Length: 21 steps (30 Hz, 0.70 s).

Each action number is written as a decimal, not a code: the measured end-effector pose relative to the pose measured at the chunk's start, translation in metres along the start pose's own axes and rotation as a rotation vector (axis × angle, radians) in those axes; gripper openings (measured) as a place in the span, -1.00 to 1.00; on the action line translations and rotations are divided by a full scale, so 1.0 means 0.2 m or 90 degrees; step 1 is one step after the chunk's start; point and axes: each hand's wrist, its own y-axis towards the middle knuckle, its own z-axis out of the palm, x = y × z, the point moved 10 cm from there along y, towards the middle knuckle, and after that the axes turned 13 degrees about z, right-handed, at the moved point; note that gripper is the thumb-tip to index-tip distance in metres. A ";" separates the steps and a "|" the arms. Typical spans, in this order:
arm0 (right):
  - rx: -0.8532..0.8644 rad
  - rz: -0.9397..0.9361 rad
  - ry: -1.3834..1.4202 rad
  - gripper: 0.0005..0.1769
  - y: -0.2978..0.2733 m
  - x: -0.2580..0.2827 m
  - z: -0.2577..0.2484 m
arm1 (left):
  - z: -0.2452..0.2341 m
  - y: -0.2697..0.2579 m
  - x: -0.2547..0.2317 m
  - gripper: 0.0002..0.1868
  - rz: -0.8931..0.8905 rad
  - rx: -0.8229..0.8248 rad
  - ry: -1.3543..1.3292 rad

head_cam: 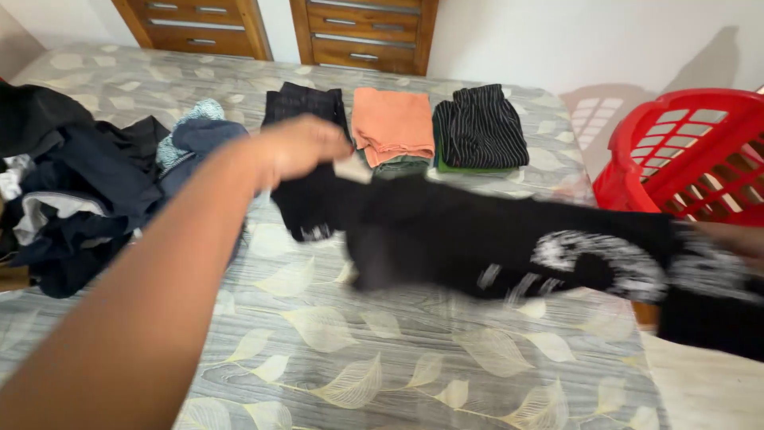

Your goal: The person folds multiple garments one by one on a patterned table. Items include green shorts, a peach t-shirt, striped shorts, plaid shorts, a black-and-white t-shirt, and navy shorts. Each item is smoothed, folded into a compact rectangle, and placed in a growing stack.

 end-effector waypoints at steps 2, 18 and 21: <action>0.065 -0.051 -0.040 -0.57 -0.14 0.04 0.26 | -0.05 0.11 -0.21 -0.70 0.105 0.008 -0.001; 0.051 -0.030 -0.301 -0.52 0.15 -0.63 1.03 | 0.78 -0.39 0.32 -0.46 0.083 -0.020 0.335; -0.242 -0.015 -0.459 -0.19 0.37 -0.74 0.68 | 0.93 -0.71 0.39 -0.18 -0.006 -0.035 0.420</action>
